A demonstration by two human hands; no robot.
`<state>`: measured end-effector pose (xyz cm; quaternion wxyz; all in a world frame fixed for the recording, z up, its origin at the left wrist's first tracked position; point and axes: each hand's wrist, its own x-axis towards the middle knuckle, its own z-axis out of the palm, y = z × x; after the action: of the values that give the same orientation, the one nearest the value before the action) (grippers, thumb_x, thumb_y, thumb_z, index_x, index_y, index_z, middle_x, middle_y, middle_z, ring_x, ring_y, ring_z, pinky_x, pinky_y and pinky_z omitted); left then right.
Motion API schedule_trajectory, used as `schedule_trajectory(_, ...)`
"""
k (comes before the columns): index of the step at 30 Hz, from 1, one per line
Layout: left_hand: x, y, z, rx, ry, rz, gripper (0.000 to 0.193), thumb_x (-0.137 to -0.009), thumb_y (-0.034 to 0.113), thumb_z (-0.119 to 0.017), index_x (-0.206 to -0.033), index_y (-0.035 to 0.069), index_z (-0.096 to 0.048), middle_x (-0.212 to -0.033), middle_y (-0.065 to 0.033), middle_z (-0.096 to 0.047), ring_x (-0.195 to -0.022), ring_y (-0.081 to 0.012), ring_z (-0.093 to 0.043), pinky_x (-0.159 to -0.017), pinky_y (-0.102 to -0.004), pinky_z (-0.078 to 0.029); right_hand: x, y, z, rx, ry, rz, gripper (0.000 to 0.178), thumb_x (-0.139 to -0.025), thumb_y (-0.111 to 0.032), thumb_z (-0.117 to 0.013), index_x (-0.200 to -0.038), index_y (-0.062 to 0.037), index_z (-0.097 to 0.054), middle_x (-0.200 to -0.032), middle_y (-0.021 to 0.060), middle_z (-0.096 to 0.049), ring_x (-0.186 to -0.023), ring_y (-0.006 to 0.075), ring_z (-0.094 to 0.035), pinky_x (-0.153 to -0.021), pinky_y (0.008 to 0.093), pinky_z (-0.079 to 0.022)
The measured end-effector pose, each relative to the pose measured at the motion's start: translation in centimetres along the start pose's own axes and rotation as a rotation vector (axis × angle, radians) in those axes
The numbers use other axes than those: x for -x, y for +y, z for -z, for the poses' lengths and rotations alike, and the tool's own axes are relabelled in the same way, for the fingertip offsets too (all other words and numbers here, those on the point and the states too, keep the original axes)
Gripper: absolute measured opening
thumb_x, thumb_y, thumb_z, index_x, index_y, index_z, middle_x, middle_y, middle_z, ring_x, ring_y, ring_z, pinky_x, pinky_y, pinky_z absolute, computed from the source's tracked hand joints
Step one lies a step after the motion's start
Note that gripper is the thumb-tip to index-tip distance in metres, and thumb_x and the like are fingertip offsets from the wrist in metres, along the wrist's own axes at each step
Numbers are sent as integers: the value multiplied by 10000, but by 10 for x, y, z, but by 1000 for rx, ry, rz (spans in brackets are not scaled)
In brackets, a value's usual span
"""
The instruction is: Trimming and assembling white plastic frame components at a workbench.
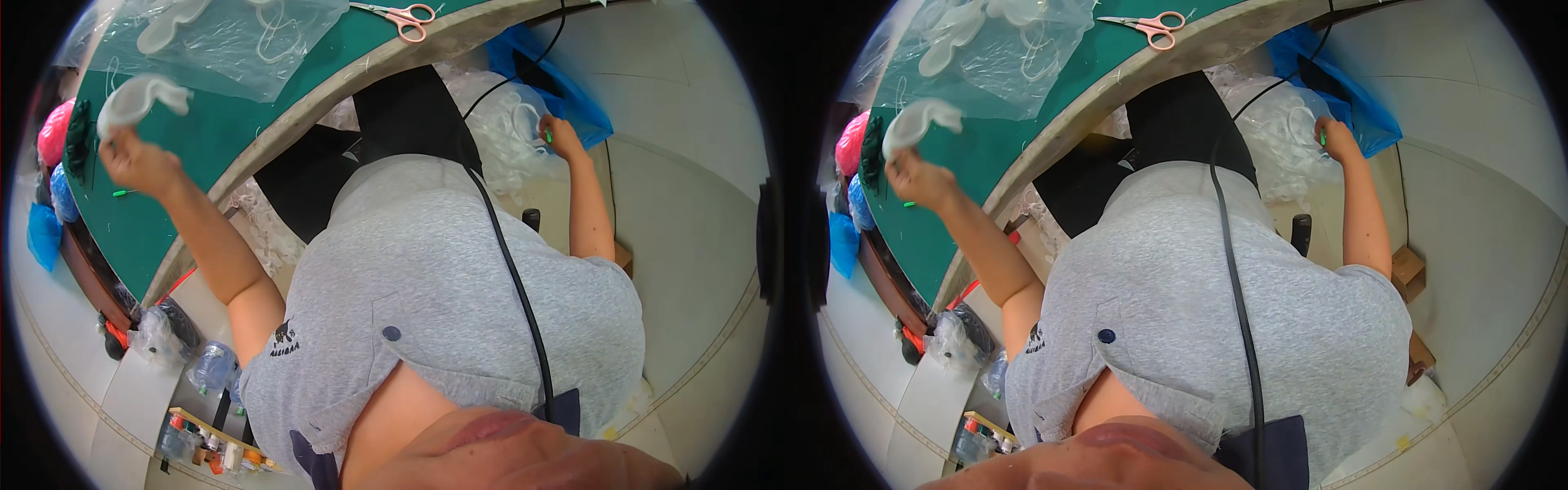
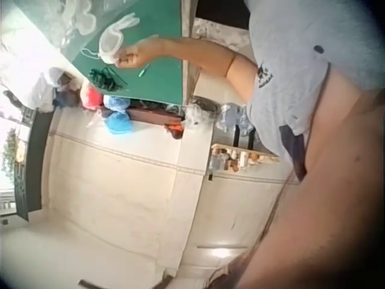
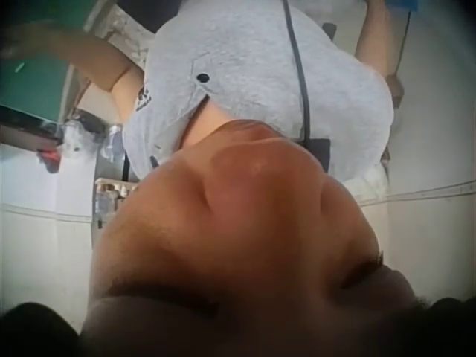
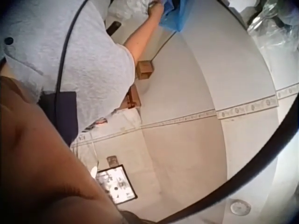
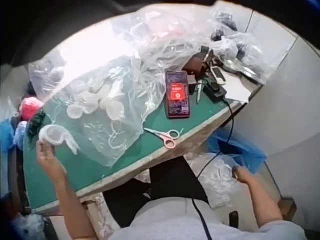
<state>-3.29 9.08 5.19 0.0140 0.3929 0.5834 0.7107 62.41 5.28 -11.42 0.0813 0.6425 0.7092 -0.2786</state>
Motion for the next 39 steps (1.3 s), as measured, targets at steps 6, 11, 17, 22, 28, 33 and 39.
schedule_trajectory(6,11,30,63,153,118,29,214,-932,98,-499,-1063,-71,-499,-1063,-228,-592,-957,-302,-618,-851,-405,-512,-11,61,-100,122,-178,-12,62,-777,-117,-620,-835,-96,-624,-815,190,-639,-814,380,-606,-738,431,-475)
schedule_trajectory(11,30,53,83,218,30,153,281,-938,139,-488,-1121,-74,-494,-1148,-248,-565,-1050,-348,-584,-935,-455,-480,-18,51,-101,-39,128,-177,203,-831,-257,-648,-951,-94,-667,-904,185,-655,-876,352,-619,-751,402,-490)
schedule_trajectory(17,96,51,51,626,-235,616,324,-890,17,-536,-1212,8,-499,-1221,-164,-548,-1105,-292,-561,-897,-449,-511,-28,-194,72,-642,763,369,348,-990,-244,-419,-1003,27,-637,-966,97,-643,-810,144,-577,-705,260,-472)
schedule_trajectory(22,125,88,7,811,-251,777,220,-906,54,-550,-1120,18,-519,-1138,-121,-586,-1024,-228,-597,-864,-415,-526,-11,-342,109,-906,463,1039,269,-971,-182,-466,-1013,36,-618,-913,117,-638,-766,144,-590,-710,274,-483)
schedule_trajectory(28,138,102,2,570,-225,586,112,-907,54,-565,-995,25,-502,-1078,-106,-588,-986,-158,-579,-889,-346,-490,-3,-434,97,-606,394,1321,222,-752,-24,-697,-956,-15,-610,-823,122,-618,-670,236,-617,-588,284,-492)
schedule_trajectory(33,141,93,-1,357,-242,353,163,-886,40,-593,-892,40,-430,-1179,-115,-518,-969,-107,-509,-848,-257,-437,-10,-440,88,-468,426,1385,261,-713,12,-690,-961,-12,-610,-828,117,-616,-668,257,-614,-590,315,-505)
schedule_trajectory(39,137,88,-1,354,-286,335,153,-898,47,-571,-902,53,-419,-1167,-113,-515,-937,-104,-495,-818,-249,-432,-18,-436,87,-457,412,1352,261,-710,34,-674,-957,-24,-614,-773,102,-617,-636,241,-615,-577,292,-498)
